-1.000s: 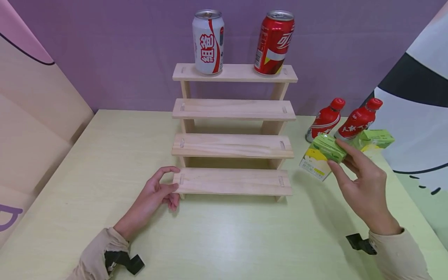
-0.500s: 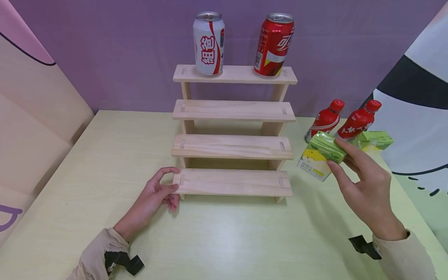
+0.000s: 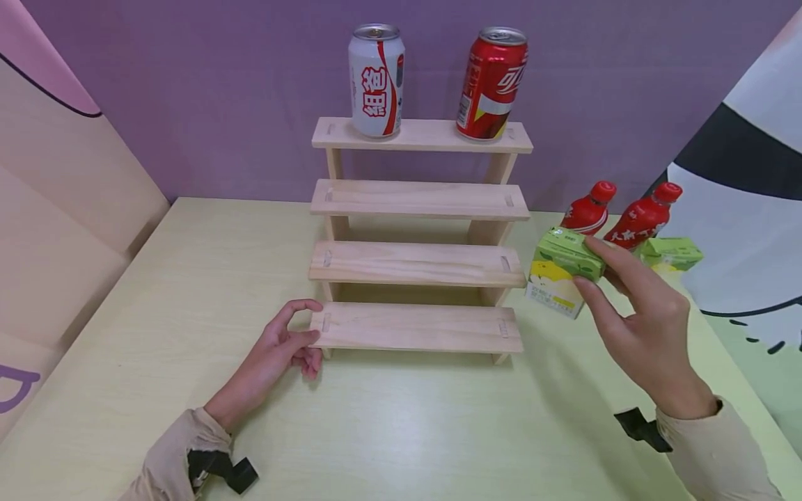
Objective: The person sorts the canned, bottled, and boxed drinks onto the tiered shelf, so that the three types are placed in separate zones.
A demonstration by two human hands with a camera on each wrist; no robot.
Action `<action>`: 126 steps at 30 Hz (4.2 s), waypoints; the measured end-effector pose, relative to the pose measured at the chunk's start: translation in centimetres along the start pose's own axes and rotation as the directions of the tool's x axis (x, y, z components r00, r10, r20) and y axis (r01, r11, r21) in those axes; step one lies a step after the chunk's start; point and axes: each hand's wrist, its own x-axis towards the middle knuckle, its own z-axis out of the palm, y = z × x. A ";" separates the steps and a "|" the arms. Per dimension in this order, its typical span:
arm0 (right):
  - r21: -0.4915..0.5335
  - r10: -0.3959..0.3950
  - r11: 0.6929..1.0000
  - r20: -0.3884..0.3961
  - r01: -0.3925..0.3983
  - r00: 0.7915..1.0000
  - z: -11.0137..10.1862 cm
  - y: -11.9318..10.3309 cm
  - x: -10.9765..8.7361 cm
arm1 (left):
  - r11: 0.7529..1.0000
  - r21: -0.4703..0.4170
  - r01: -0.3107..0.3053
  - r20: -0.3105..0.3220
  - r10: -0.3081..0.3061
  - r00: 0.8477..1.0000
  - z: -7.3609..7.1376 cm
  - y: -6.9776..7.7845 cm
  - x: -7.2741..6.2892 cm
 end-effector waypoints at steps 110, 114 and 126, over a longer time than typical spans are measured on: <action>0.498 -0.007 0.867 0.055 -0.021 0.998 16.0 -9.8 15.5 | 1.000 0.013 0.000 0.016 0.000 1.000 0.1 -0.1 0.1; 0.473 -0.006 0.880 0.104 -0.044 0.995 15.6 -9.7 15.5 | 1.000 0.017 0.001 0.016 -0.001 1.000 0.1 -0.1 0.1; 0.413 -0.054 0.910 0.207 -0.038 0.977 17.2 -6.1 15.2 | 1.000 0.031 0.007 0.000 -0.007 1.000 0.1 -0.1 0.1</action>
